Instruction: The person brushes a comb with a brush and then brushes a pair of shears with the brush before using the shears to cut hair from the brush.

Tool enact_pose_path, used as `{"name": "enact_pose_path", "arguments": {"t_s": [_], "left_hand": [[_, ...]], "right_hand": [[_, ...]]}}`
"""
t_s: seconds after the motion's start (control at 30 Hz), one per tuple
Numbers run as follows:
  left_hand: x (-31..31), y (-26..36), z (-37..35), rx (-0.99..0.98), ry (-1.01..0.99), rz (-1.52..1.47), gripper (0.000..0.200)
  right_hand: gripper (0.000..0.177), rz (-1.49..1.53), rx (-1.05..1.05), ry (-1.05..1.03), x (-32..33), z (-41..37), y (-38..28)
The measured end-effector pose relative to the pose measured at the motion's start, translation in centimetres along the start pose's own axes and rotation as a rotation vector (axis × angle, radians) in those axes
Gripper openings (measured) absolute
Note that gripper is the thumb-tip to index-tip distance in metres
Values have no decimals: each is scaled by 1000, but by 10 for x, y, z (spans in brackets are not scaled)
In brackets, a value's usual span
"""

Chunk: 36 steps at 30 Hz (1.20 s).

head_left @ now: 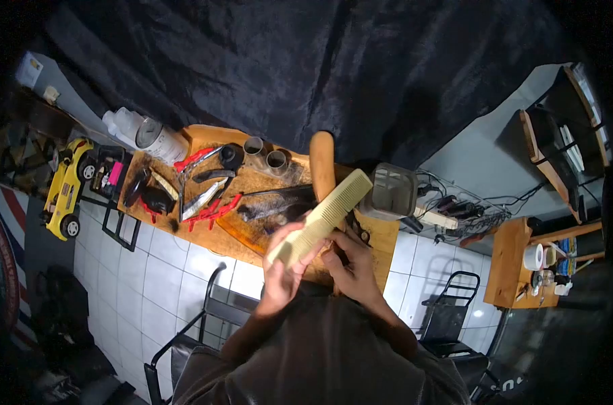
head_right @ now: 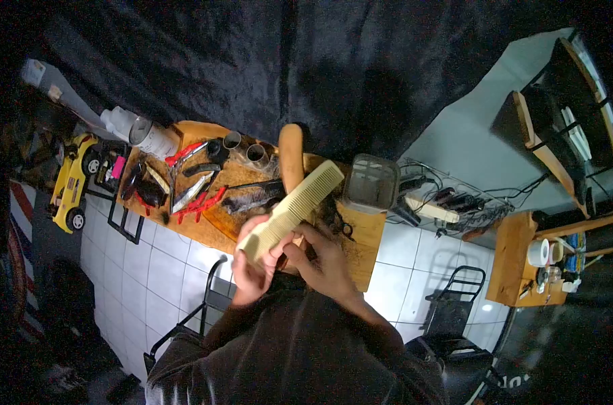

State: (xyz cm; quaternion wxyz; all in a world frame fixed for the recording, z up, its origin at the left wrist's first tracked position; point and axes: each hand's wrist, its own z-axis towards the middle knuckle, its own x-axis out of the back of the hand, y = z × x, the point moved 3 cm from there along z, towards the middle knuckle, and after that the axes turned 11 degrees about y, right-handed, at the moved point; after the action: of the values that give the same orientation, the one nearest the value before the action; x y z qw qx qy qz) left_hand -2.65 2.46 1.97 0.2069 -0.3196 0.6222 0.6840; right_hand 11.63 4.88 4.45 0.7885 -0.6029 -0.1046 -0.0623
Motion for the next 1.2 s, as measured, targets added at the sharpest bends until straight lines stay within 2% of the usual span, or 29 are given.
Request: {"name": "enact_pose_path", "arguments": {"t_s": [0.03,0.07,0.13,0.17,0.2,0.3,0.33,0.37,0.43,0.5,0.53,0.6,0.67,0.77,0.9,0.93,1.03,1.1,1.17,1.2], "left_hand": [[-3,1,0,-36,-31,132,63],[-3,7,0,-143,-40,305,47],[12,6,-6,-58,-33,481,36],[18,3,-7,-17,-28,568,31],[18,3,-5,-72,12,606,34],[10,10,-2,29,108,273,41],[6,17,1,92,76,358,45],[17,14,4,92,-62,494,39],[24,20,4,276,-105,573,33],[29,20,11,165,-24,445,25],[30,21,13,90,115,395,19],[41,20,15,52,310,329,16],[49,20,20,17,417,275,16],[31,29,26,-43,496,186,19],[34,18,27,-95,397,234,25],[21,20,25,-84,412,235,24],[19,8,15,-58,253,404,22],[22,3,8,67,135,612,21],[25,-6,3,60,51,653,22],[23,-7,4,71,90,608,22]], "right_hand": [[24,21,16,11,-1,3,0],[23,27,-1,40,-2,5,-1],[22,36,-39,92,-2,8,-4],[23,-4,-2,46,-1,10,-4],[23,-44,34,-1,1,11,-4],[24,-82,31,-222,10,14,-5],[25,-81,8,-310,11,13,-7],[30,-85,7,-301,11,13,-9],[40,-92,11,-283,9,15,-14],[51,-122,15,-120,12,15,-19],[56,-136,15,-39,13,13,-20],[61,-105,-179,-58,18,5,-9],[60,-101,-209,-66,22,-4,2],[62,-117,-70,-131,20,-16,1],[57,-172,-74,-286,9,-30,1],[55,-174,-120,-250,7,-28,-3],[55,-63,-139,-151,4,-19,1],[55,-68,-253,-100,10,-8,-3],[55,-62,-261,-34,15,0,-4],[56,-54,-209,7,17,4,-2]]}}
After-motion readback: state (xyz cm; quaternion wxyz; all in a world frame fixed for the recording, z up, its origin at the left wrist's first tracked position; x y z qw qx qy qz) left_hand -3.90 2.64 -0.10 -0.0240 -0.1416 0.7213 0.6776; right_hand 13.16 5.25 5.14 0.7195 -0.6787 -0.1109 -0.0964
